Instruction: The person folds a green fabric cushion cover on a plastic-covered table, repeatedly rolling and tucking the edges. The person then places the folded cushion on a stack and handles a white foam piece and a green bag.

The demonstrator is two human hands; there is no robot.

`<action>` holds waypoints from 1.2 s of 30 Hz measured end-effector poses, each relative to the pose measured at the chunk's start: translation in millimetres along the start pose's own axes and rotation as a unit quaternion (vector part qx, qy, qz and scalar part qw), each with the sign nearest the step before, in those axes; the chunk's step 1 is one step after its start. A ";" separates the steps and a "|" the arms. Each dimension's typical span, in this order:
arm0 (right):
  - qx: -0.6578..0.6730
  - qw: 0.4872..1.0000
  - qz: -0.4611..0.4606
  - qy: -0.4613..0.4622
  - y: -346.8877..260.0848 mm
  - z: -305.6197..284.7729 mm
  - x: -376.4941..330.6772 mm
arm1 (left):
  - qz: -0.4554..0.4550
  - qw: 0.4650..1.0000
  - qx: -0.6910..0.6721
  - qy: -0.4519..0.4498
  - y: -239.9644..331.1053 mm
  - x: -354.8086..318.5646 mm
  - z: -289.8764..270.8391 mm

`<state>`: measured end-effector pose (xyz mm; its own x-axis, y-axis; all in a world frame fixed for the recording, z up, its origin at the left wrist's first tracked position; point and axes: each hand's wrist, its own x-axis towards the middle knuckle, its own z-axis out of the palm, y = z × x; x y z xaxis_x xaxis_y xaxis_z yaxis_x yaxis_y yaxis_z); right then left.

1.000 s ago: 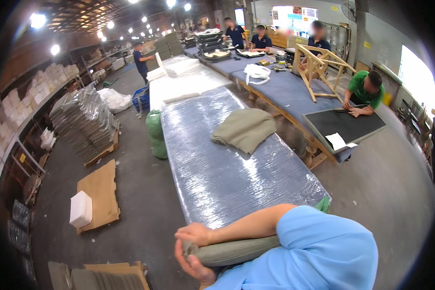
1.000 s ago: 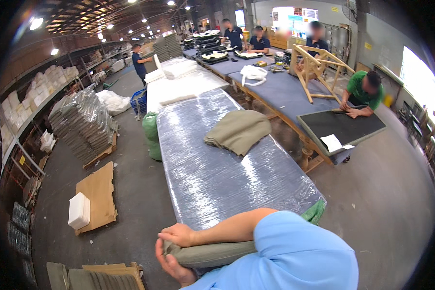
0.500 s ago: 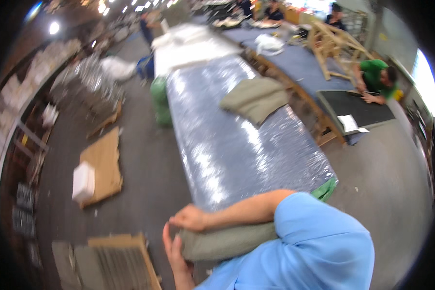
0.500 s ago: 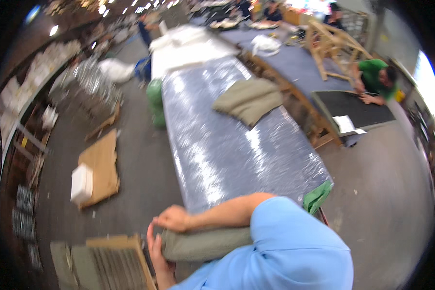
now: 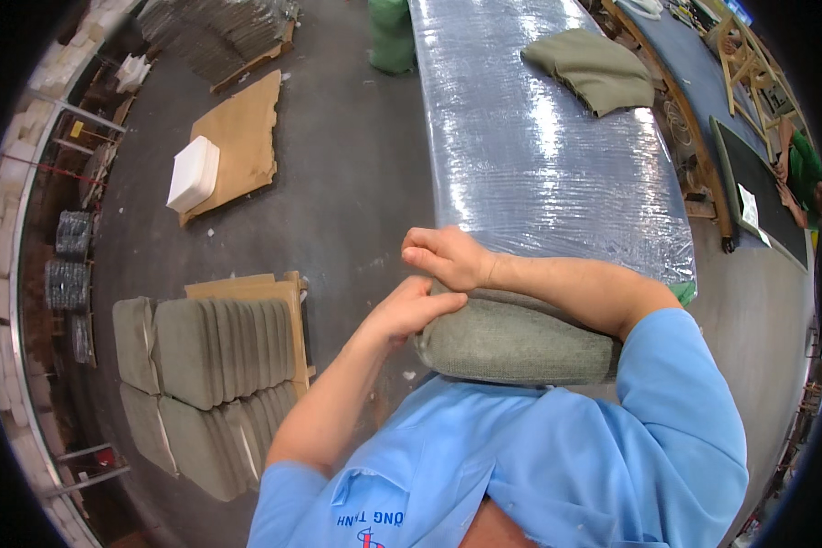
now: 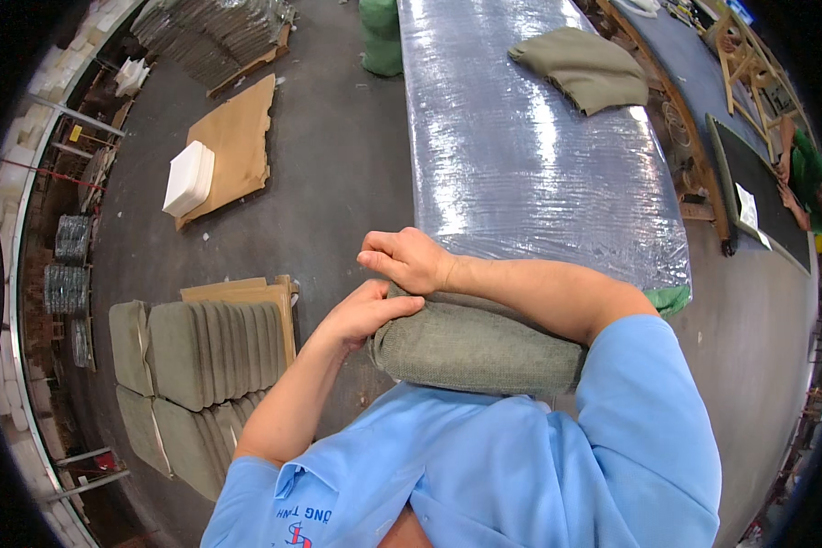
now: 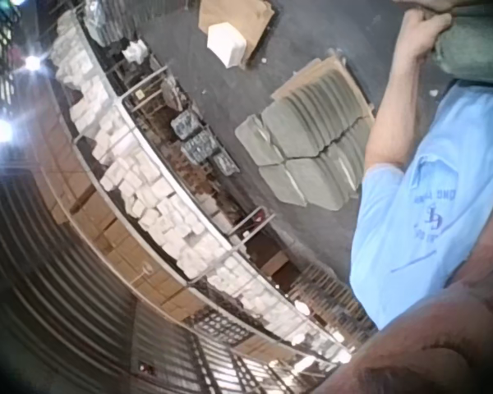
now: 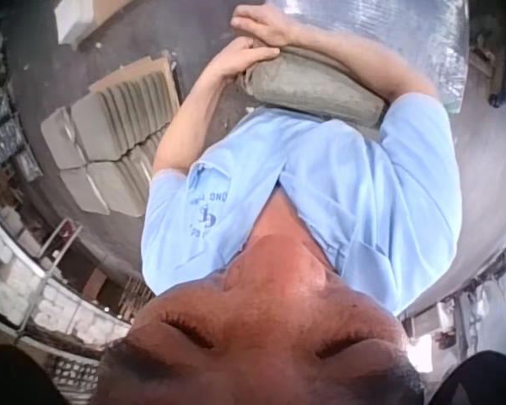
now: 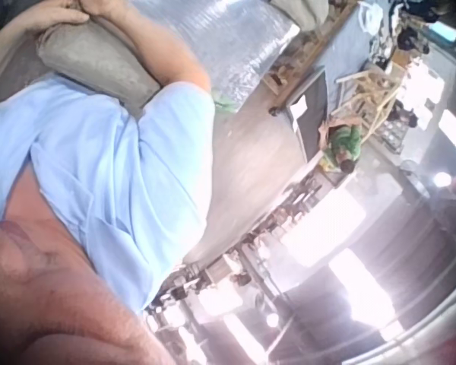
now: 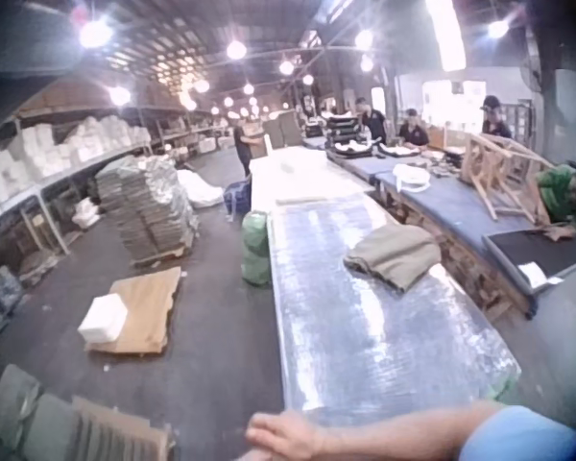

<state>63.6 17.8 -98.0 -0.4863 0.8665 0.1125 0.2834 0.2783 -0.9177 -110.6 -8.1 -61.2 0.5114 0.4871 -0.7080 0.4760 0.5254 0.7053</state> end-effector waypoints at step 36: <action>-0.097 0.987 0.114 0.066 67.3 6.3 23.0 | -0.011 0.986 0.056 0.158 6.0 44.1 -11.1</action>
<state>66.3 53.8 -159.6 -0.2846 0.9583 -0.0278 0.5320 0.1337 -0.8361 -93.1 24.2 -88.6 0.2604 0.6778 -0.6876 0.5696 0.4672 0.6762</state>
